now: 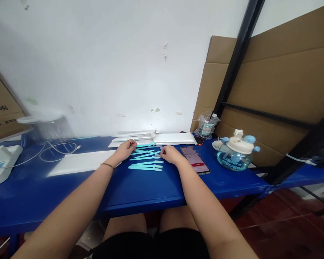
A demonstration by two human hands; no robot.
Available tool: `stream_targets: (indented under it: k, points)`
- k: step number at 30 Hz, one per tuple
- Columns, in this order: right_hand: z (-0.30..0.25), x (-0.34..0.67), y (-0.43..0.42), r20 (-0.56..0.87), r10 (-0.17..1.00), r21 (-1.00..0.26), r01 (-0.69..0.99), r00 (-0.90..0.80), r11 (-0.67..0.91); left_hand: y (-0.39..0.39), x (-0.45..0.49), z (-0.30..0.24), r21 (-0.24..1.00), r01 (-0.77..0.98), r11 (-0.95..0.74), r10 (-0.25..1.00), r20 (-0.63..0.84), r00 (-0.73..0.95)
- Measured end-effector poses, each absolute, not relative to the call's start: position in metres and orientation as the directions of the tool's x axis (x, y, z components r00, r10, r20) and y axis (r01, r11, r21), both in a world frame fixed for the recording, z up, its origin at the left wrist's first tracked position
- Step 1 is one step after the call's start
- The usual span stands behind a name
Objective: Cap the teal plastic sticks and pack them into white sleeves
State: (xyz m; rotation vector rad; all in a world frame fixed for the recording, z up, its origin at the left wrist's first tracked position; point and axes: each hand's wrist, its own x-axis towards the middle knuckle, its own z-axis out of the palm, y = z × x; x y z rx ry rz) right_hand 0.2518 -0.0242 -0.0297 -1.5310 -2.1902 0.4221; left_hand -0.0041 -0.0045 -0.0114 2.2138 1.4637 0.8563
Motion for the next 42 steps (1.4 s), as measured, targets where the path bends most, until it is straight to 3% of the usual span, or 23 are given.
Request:
stream_targets:
  k: [7, 16, 19, 24, 28, 42]
  points:
    - [-0.025, 0.25, -0.031, 0.212, 0.913, -0.448, 0.796, -0.348, 0.408, -0.002, -0.005, -0.013, 0.645, 0.666, -0.374, 0.927, 0.263, 0.266]
    - [-0.023, 0.243, -0.035, 0.24, 0.885, -0.468, 0.752, -0.399, 0.465, -0.003, -0.007, -0.016, 0.633, 0.683, -0.364, 0.931, 0.234, 0.279]
    - [-0.02, 0.248, -0.035, 0.305, 0.891, -0.543, 0.707, -0.337, 0.454, -0.003, -0.008, -0.014, 0.652, 0.661, -0.372, 0.928, 0.241, 0.284]
    - [-0.012, 0.261, -0.033, 0.453, 0.888, -0.708, 0.572, -0.082, 0.414, -0.002, -0.01, -0.013, 0.697, 0.598, -0.395, 0.915, 0.241, 0.324]
    - [-0.009, 0.263, -0.031, 0.424, 0.905, -0.823, 0.414, -0.006, 0.389, -0.004, -0.011, -0.012, 0.713, 0.591, -0.378, 0.92, 0.22, 0.323]
    - [-0.006, 0.255, -0.037, 0.391, 0.919, -0.828, 0.422, -0.039, 0.37, -0.007, -0.007, -0.008, 0.709, 0.577, -0.406, 0.904, 0.222, 0.365]
